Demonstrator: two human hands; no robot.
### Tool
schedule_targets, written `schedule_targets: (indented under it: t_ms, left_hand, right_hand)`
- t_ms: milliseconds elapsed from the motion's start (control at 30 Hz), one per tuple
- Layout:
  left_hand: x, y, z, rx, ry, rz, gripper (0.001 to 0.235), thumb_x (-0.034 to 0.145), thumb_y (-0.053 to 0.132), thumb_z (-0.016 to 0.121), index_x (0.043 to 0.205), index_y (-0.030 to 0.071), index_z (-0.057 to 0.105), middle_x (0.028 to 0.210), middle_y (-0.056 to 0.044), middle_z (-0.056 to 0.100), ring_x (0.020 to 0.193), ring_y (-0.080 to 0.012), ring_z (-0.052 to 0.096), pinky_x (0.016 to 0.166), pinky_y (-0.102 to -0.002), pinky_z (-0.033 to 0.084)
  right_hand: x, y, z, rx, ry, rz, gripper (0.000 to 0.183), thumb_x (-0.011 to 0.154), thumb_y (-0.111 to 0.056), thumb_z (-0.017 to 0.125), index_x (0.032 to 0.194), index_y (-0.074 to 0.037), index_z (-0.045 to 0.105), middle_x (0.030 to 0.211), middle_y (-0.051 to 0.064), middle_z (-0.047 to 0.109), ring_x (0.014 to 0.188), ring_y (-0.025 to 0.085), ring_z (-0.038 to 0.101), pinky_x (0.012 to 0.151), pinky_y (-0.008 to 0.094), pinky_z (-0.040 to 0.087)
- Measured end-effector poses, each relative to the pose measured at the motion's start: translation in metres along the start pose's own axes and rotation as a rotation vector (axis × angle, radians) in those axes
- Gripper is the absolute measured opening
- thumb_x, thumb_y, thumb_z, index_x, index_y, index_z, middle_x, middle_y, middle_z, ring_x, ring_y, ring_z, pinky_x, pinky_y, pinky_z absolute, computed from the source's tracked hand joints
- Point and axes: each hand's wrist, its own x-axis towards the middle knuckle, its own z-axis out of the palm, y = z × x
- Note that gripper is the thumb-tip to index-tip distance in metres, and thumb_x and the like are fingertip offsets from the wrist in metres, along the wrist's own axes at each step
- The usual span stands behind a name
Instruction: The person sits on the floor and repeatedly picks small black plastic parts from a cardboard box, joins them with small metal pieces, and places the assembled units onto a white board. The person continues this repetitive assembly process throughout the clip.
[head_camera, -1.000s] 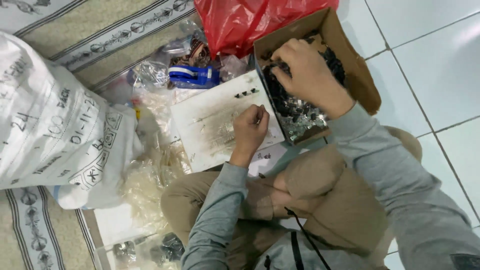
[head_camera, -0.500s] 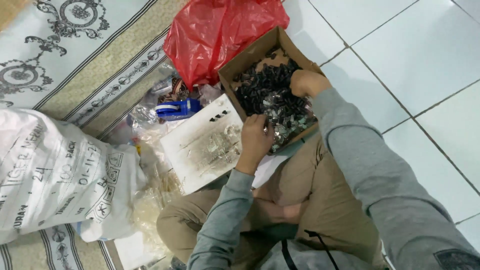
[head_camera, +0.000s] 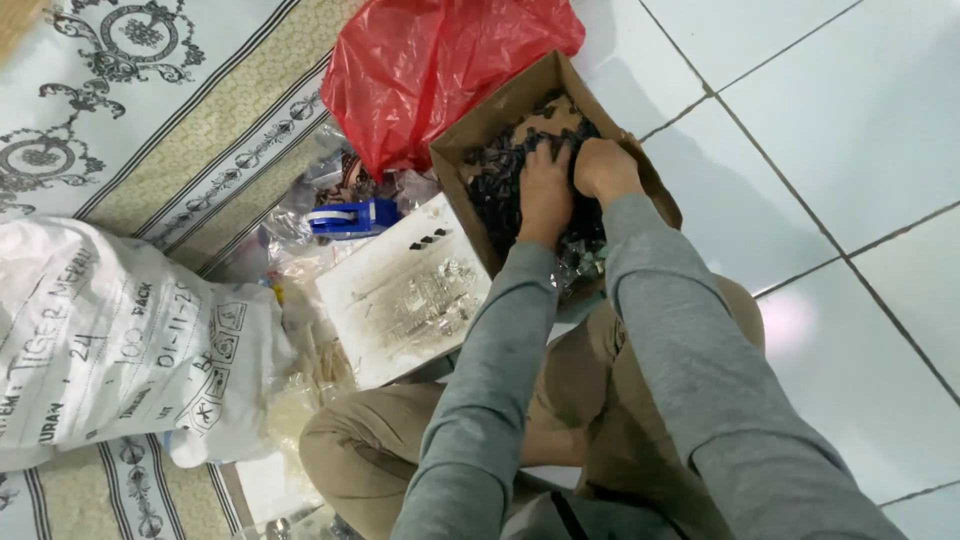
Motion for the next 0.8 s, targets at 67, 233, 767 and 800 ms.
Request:
schedule_targets:
  t_ms: [67, 233, 767, 800]
  left_hand:
    - [0.008, -0.008, 0.038, 0.136, -0.085, 0.026, 0.036, 0.086, 0.002, 0.071, 0.12, 0.012, 0.065, 0.119, -0.01, 0.053, 0.104, -0.0245, 0.056, 0.08, -0.034, 0.053]
    - [0.007, -0.023, 0.096, 0.174, -0.183, 0.059, 0.007, 0.091, 0.014, 0.063, 0.096, 0.019, 0.064, 0.113, -0.001, 0.051, 0.102, -0.0175, 0.05, 0.081, -0.03, 0.044]
    - [-0.03, -0.016, 0.041, -0.75, -0.039, -0.472, 0.02, 0.102, 0.012, 0.059, 0.115, 0.006, 0.072, 0.114, -0.016, 0.069, 0.11, -0.0315, 0.067, 0.093, -0.039, 0.057]
    - [-0.031, -0.015, 0.037, -0.898, -0.069, -0.604, 0.025, 0.104, 0.013, 0.057, 0.124, 0.006, 0.071, 0.122, -0.016, 0.071, 0.117, -0.0287, 0.068, 0.099, -0.039, 0.056]
  right_hand:
    - [-0.009, -0.016, -0.017, 0.008, -0.042, 0.007, 0.03, 0.097, -0.007, 0.052, 0.077, 0.002, 0.071, 0.065, 0.021, 0.066, 0.056, 0.033, 0.064, 0.048, 0.045, 0.056]
    - [-0.013, -0.023, -0.027, 0.008, -0.057, 0.041, 0.027, 0.094, -0.004, 0.053, 0.076, 0.001, 0.071, 0.064, 0.019, 0.065, 0.055, 0.033, 0.065, 0.047, 0.047, 0.056]
    - [0.003, -0.009, -0.007, 0.108, -0.132, 0.031, 0.03, 0.1, -0.006, 0.047, 0.095, 0.011, 0.071, 0.083, 0.029, 0.07, 0.072, 0.038, 0.068, 0.06, 0.05, 0.058]
    - [0.016, -0.005, 0.003, 0.144, -0.156, 0.026, 0.033, 0.099, -0.007, 0.044, 0.097, 0.013, 0.07, 0.088, 0.031, 0.07, 0.076, 0.039, 0.069, 0.062, 0.052, 0.059]
